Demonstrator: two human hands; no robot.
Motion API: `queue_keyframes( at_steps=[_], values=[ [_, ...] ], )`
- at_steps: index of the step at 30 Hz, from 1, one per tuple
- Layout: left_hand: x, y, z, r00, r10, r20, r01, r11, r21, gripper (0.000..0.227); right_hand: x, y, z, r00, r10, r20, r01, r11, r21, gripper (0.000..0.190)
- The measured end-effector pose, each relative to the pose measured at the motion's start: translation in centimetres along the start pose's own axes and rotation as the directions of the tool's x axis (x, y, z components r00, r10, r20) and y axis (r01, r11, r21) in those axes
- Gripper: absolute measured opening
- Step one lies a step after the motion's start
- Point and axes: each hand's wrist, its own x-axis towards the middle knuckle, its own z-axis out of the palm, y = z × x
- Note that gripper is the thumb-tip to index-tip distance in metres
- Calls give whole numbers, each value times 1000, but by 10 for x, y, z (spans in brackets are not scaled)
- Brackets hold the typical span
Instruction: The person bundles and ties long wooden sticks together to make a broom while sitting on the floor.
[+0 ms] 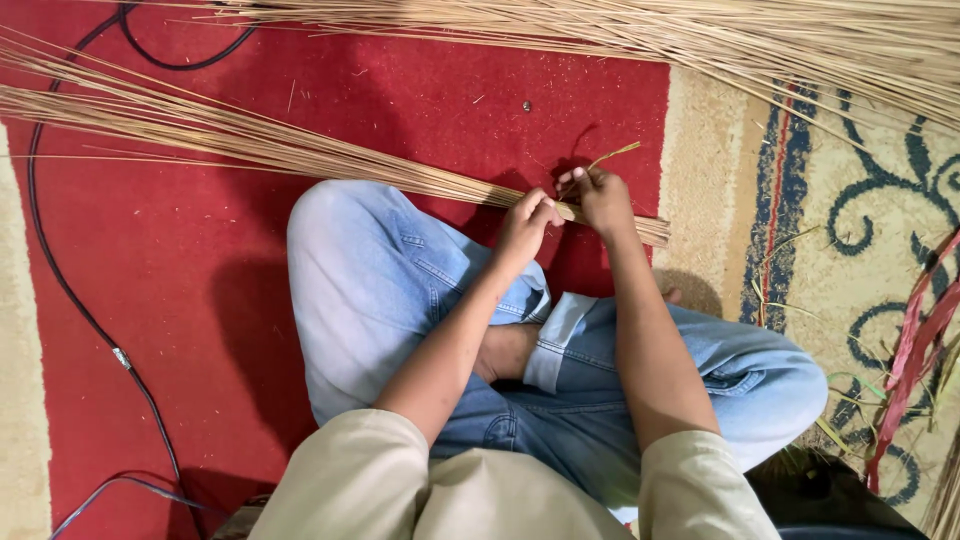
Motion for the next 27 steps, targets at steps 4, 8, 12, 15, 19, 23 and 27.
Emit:
queue_keyframes(
  at_steps=[4, 8, 12, 15, 19, 23, 27],
  values=[
    [4, -1, 2, 995, -98, 3, 97, 994, 56, 24, -4, -8, 5, 987, -161, 26, 148, 952, 268, 28],
    [-1, 15, 4, 988, -146, 50, 134, 974, 180, 20, 7, 8, 14, 973, -233, 3, 202, 850, 487, 29],
    [-3, -11, 10, 977, -197, 84, 164, 941, 297, 26, 7, 2, 19, 989, -142, -33, 139, 846, 515, 28],
    [-5, -34, 17, 977, -178, 115, 131, 933, 335, 25, 22, 7, 24, 995, -90, -37, 96, 868, 487, 26],
    [-21, 3, 8, 973, -150, 176, 51, 881, 471, 23, 40, 14, 26, 998, -40, 39, 16, 872, 490, 25],
    [-30, 17, 9, 946, -64, 319, -184, 704, 686, 18, 33, -8, 19, 1000, -18, -8, 20, 942, 335, 21],
    [-30, 10, 9, 938, -88, 335, -181, 700, 691, 17, 37, -5, 16, 991, -119, 54, 122, 991, -60, 15]
  ],
)
